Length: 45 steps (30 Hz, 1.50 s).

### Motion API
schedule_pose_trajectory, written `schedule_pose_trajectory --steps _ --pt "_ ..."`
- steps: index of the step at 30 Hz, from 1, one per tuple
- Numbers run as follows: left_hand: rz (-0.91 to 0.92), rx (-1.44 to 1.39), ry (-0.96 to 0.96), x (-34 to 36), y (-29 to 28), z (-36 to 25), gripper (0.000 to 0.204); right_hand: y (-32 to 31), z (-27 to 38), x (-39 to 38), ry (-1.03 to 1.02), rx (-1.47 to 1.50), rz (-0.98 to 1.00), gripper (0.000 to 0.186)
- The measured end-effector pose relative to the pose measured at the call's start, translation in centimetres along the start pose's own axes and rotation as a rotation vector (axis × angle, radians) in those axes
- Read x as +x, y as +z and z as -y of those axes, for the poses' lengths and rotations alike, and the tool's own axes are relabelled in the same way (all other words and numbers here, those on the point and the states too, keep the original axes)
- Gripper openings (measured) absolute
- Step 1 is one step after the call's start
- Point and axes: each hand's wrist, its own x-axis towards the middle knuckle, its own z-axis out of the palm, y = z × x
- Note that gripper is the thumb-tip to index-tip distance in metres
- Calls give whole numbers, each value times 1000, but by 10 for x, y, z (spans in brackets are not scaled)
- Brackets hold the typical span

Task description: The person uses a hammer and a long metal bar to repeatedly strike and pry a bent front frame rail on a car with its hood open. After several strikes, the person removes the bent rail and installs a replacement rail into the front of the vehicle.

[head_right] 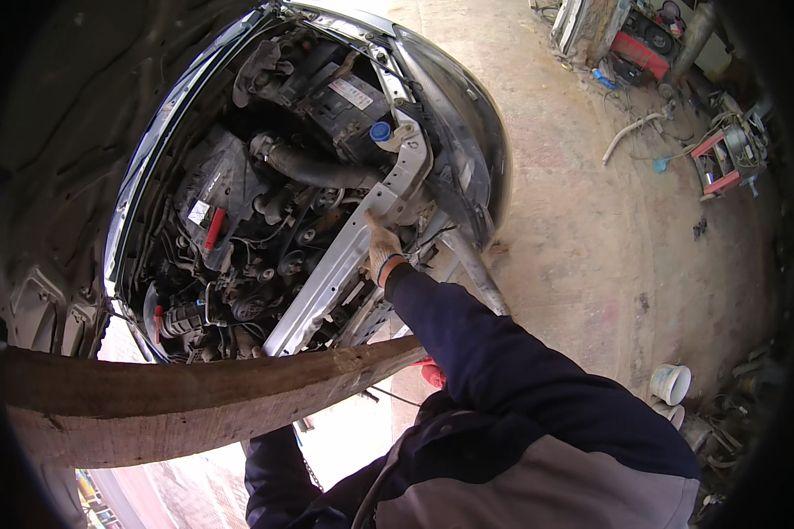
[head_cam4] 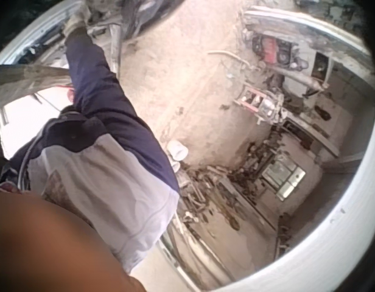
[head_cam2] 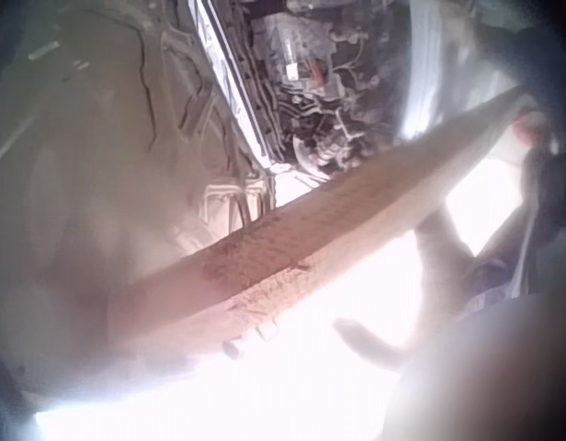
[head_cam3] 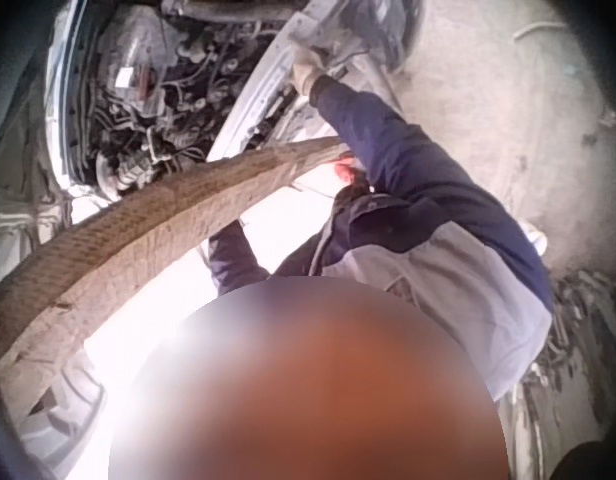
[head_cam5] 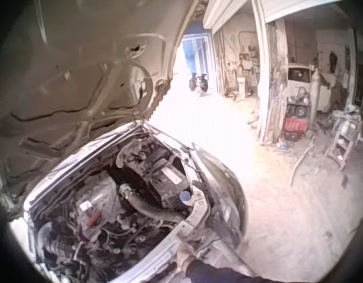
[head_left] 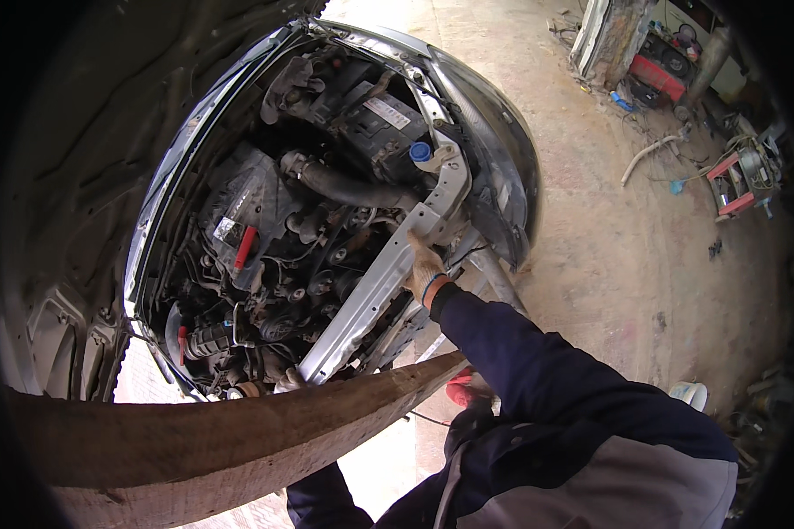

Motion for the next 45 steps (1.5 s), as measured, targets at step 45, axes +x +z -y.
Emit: schedule_pose_trajectory --steps 45 --pt "8 12 -61 -15 -9 -32 99 -17 -1 5 -80 -37 274 77"
